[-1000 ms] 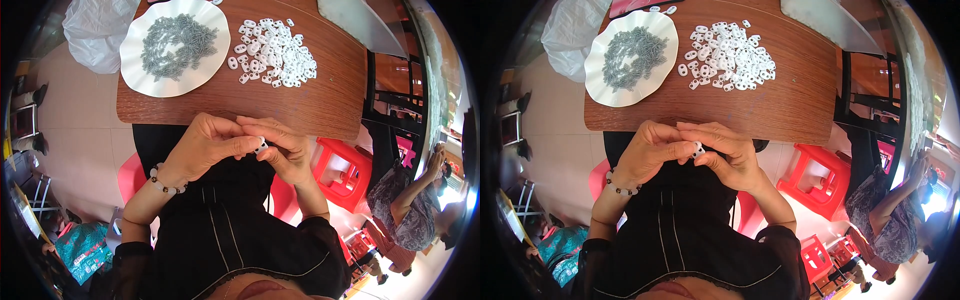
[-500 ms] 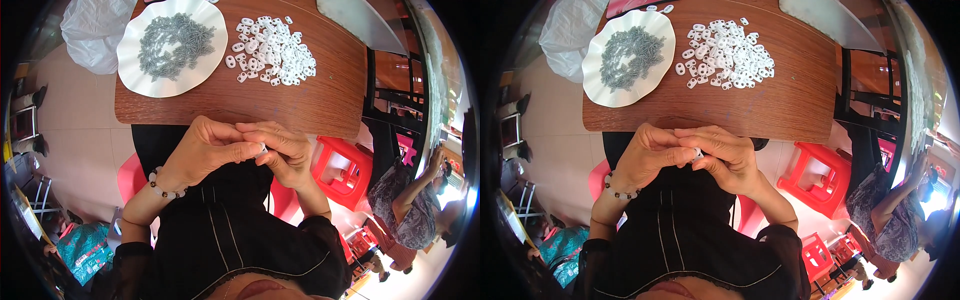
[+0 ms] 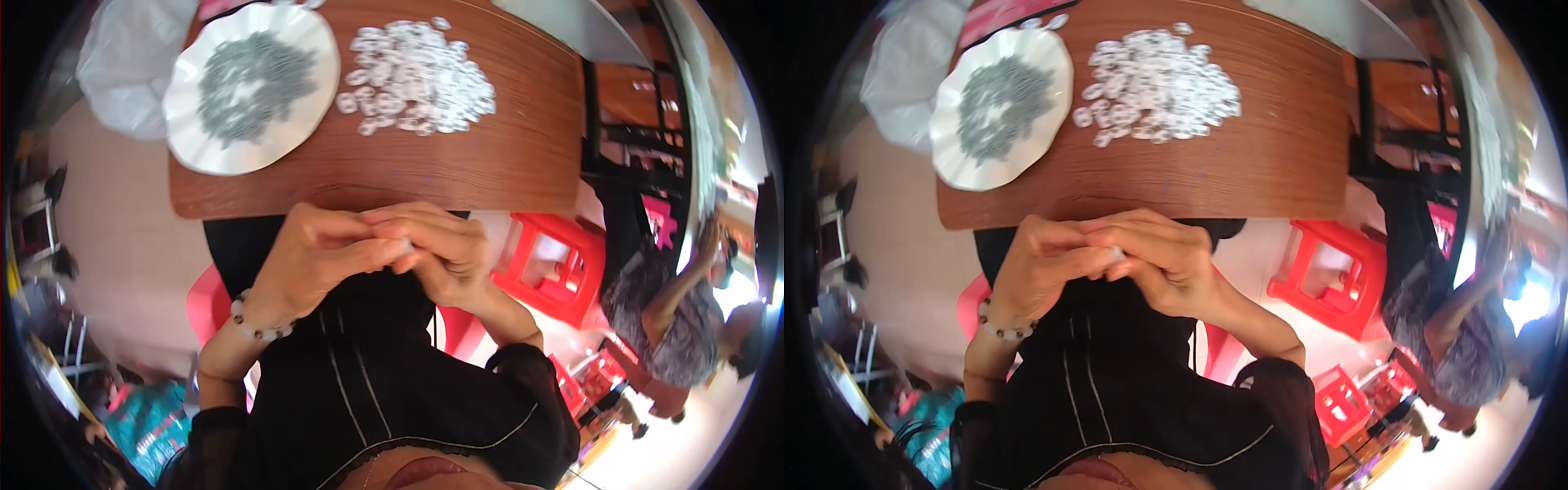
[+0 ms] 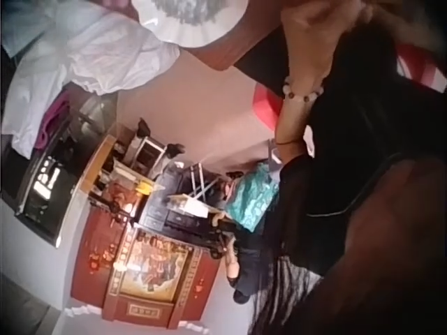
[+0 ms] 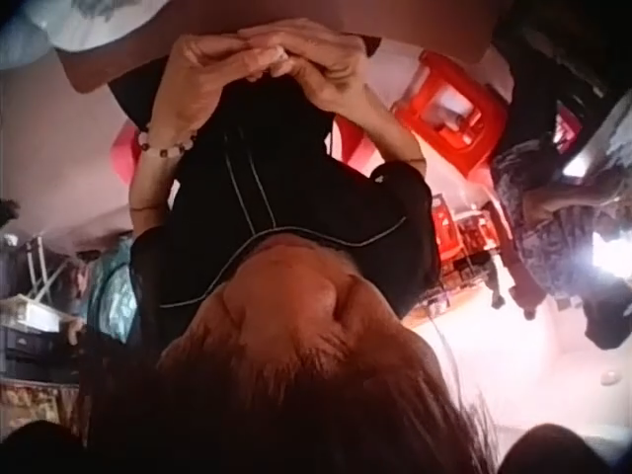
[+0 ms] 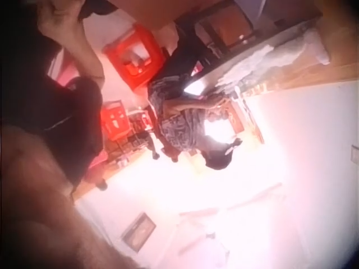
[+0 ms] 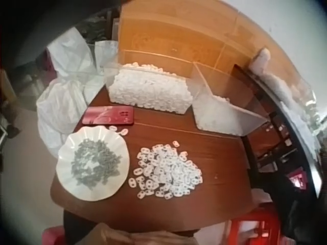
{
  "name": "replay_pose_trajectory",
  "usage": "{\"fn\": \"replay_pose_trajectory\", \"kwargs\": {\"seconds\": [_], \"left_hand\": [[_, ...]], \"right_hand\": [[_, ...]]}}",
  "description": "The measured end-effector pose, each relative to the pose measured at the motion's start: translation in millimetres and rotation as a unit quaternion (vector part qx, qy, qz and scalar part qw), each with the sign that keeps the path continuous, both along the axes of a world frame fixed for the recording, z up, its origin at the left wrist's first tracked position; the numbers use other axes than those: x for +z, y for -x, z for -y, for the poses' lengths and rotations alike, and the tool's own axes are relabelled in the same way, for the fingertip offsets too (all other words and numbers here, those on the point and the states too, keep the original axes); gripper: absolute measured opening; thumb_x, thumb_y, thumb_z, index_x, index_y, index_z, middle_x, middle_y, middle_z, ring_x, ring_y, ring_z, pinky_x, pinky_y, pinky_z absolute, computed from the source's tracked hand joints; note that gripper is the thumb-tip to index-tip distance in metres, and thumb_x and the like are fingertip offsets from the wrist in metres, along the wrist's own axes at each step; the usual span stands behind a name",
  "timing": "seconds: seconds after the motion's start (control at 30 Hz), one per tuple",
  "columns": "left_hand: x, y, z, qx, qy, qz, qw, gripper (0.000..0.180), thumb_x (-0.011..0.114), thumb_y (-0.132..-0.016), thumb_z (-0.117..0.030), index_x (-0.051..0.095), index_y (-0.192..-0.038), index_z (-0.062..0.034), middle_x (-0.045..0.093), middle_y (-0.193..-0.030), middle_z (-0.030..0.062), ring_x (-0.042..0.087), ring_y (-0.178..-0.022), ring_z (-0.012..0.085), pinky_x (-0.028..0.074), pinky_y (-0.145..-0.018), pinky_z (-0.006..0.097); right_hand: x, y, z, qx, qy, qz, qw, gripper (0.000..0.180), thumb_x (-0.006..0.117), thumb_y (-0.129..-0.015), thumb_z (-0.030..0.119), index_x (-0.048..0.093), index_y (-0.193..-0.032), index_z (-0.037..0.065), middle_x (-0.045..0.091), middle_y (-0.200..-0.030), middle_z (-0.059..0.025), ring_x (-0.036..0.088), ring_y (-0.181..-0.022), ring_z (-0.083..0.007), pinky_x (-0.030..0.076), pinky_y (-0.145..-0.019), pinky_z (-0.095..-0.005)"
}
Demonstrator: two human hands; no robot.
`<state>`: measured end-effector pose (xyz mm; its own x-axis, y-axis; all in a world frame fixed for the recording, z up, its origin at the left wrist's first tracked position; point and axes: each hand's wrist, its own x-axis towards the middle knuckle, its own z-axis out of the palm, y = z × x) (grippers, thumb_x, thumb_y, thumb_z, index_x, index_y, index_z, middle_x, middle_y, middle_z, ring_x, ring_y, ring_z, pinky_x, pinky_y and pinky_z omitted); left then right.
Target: The person is manually assembling small white plastic components by inserting tiny metal rings into them.
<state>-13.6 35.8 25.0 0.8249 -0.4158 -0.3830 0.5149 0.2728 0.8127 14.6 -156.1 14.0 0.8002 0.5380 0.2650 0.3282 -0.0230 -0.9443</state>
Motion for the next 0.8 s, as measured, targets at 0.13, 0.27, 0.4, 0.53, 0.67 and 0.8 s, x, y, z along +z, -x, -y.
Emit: {"fn": "replay_pose_trajectory", "kwargs": {"seconds": [0.13, 0.27, 0.4, 0.53, 0.67, 0.8], "left_hand": [[-2, 4, -1, 0.068, -0.005, -0.031, 0.997, 0.017, 0.064, -0.085, -0.003, 0.069, -0.095, 0.01, 0.067, -0.08, 0.0093, 0.059, -0.074, 0.0108, 0.045, -0.068, 0.023], [-9, 10, 7, 0.092, 0.006, -0.052, 0.994, 0.015, 0.063, -0.085, -0.001, 0.069, -0.093, 0.0105, 0.066, -0.078, 0.0099, 0.058, -0.07, 0.0132, 0.045, -0.066, 0.024], [-11, 5, 18, 0.089, 0.017, -0.047, 0.995, 0.013, 0.064, -0.086, -0.003, 0.069, -0.09, 0.008, 0.066, -0.077, 0.0103, 0.057, -0.068, 0.0142, 0.045, -0.066, 0.024], [-12, 0, 21, 0.1, 0.031, -0.066, 0.992, 0.012, 0.064, -0.088, -0.006, 0.068, -0.093, 0.0042, 0.065, -0.081, 0.0092, 0.058, -0.073, 0.0137, 0.046, -0.067, 0.025], [-27, 1, 10, 0.13, 0.029, -0.075, 0.988, 0.014, 0.065, -0.09, -0.01, 0.067, -0.098, 0.0022, 0.066, -0.088, 0.0087, 0.059, -0.079, 0.0133, 0.049, -0.069, 0.026], [-27, -3, 15, 0.142, 0.006, -0.046, 0.989, 0.016, 0.064, -0.091, -0.013, 0.065, -0.1, 0.0008, 0.066, -0.094, 0.0072, 0.06, -0.082, 0.0126, 0.05, -0.072, 0.026]], "right_hand": [[-15, 2, -6, -0.002, -0.064, -0.013, 0.998, 0.026, 0.065, -0.088, 0.014, 0.065, -0.105, -0.006, 0.067, -0.105, -0.0202, 0.066, -0.091, -0.0321, 0.053, -0.079, -0.0381], [-23, 14, -1, -0.05, -0.108, -0.034, 0.992, 0.023, 0.066, -0.085, 0.003, 0.066, -0.107, -0.003, 0.068, -0.103, -0.0168, 0.066, -0.09, -0.0289, 0.054, -0.076, -0.0352], [-31, 17, 7, -0.08, -0.125, -0.034, 0.988, 0.023, 0.067, -0.083, 0.001, 0.066, -0.106, -0.002, 0.07, -0.096, -0.0142, 0.067, -0.087, -0.0277, 0.054, -0.075, -0.0342], [-31, 11, 12, -0.083, -0.128, -0.024, 0.988, 0.023, 0.066, -0.083, 0.003, 0.066, -0.106, -0.002, 0.068, -0.091, -0.0133, 0.066, -0.085, -0.028, 0.053, -0.074, -0.0346], [-33, 4, 10, -0.082, -0.145, -0.016, 0.986, 0.024, 0.064, -0.085, 0.003, 0.064, -0.108, -0.002, 0.067, -0.092, -0.0129, 0.064, -0.086, -0.0288, 0.052, -0.074, -0.0355], [-38, 2, 8, -0.081, -0.164, -0.021, 0.983, 0.027, 0.064, -0.086, 0.006, 0.061, -0.112, -0.001, 0.066, -0.095, -0.0131, 0.062, -0.089, -0.0293, 0.051, -0.074, -0.0359]]}}
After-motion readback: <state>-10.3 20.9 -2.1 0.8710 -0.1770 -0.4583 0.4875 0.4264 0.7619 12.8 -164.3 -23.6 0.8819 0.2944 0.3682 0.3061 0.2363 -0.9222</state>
